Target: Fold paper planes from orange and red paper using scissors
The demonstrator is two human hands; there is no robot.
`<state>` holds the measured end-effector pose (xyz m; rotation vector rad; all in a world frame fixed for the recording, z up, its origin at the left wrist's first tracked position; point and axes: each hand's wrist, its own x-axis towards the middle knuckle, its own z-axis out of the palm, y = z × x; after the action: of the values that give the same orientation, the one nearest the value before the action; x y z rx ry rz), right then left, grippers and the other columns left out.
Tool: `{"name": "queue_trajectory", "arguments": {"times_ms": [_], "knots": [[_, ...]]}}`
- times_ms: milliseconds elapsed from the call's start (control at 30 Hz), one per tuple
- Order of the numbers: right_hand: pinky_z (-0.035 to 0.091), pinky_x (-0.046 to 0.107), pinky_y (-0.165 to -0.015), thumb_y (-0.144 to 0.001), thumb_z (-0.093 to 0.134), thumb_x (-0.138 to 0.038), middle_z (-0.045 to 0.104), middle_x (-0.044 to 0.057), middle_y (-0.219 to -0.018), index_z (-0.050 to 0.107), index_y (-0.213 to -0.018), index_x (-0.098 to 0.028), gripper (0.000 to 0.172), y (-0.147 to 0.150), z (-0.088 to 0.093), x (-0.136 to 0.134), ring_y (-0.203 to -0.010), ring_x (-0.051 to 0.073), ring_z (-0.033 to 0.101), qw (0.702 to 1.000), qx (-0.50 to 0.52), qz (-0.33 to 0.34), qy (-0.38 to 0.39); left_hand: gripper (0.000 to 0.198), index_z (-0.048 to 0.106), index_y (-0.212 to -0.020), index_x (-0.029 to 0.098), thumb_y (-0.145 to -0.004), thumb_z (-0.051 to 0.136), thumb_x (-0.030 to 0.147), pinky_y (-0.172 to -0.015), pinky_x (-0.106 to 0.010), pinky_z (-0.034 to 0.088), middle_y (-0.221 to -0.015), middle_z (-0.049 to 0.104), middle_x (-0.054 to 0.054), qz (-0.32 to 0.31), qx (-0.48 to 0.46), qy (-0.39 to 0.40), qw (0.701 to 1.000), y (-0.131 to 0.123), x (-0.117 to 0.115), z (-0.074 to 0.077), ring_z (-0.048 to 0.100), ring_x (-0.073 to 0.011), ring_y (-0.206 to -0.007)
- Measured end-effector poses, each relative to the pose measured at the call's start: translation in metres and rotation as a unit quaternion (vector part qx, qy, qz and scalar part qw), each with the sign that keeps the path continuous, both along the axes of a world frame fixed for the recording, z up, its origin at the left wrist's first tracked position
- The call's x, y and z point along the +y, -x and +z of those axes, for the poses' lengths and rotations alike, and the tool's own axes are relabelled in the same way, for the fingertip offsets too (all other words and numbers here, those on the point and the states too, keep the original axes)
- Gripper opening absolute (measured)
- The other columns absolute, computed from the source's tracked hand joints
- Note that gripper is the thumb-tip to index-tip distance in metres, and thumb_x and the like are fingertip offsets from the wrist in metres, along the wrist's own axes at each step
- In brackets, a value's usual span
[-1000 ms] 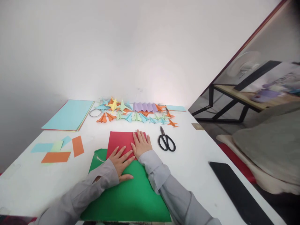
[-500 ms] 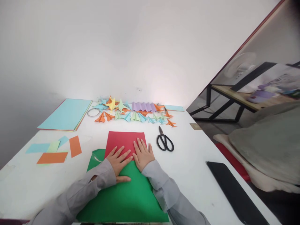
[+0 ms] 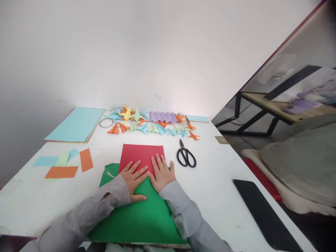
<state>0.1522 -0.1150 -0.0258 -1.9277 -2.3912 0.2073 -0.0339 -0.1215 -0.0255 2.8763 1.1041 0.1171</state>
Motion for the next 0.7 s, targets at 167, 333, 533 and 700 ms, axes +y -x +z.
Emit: {"name": "queue_trajectory", "arguments": {"times_ms": [167, 333, 533, 700], "knots": [[0.012, 0.059, -0.108, -0.089, 0.033, -0.04, 0.015, 0.007, -0.153, 0.024, -0.144, -0.025, 0.057, -0.004, -0.002, -0.002, -0.14, 0.027, 0.015, 1.0, -0.019, -0.004, -0.016, 0.074, 0.035, -0.14, 0.026, -0.081, 0.029, 0.071, -0.109, -0.049, 0.008, -0.145, 0.037, 0.0, -0.007, -0.004, -0.008, 1.0, 0.015, 0.001, -0.001, 0.022, -0.0325, -0.136], [0.018, 0.06, -0.105, -0.091, 0.03, -0.035, 0.018, 0.009, -0.153, 0.023, -0.144, -0.027, 0.054, -0.028, -0.006, -0.005, -0.139, 0.029, 0.019, 0.997, -0.061, -0.037, -0.012, 0.066, 0.032, -0.141, 0.023, -0.088, 0.025, 0.062, -0.111, -0.043, -0.001, -0.145, 0.037, 0.0, 0.006, 0.016, -0.017, 1.0, 0.048, 0.0, -0.002, 0.024, -0.0234, -0.137], [0.021, 0.059, -0.105, -0.093, 0.026, -0.032, 0.02, 0.011, -0.152, 0.023, -0.144, -0.024, 0.052, -0.048, -0.001, -0.01, -0.139, 0.026, 0.02, 0.994, -0.095, -0.056, -0.002, 0.059, 0.036, -0.139, 0.024, -0.09, 0.027, 0.056, -0.112, -0.042, 0.002, -0.142, 0.042, -0.003, 0.04, 0.039, -0.039, 0.998, 0.09, -0.007, -0.005, 0.027, -0.0227, -0.136], [0.023, 0.057, -0.105, -0.092, 0.026, -0.029, 0.02, 0.01, -0.152, 0.021, -0.145, -0.022, 0.053, -0.053, -0.004, -0.008, -0.139, 0.025, 0.02, 0.996, -0.08, -0.046, 0.012, 0.051, 0.039, -0.137, 0.024, -0.093, 0.028, 0.047, -0.112, -0.043, 0.006, -0.139, 0.046, -0.002, 0.057, 0.04, -0.073, 0.995, 0.111, -0.015, -0.008, 0.03, -0.0216, -0.135]]}}
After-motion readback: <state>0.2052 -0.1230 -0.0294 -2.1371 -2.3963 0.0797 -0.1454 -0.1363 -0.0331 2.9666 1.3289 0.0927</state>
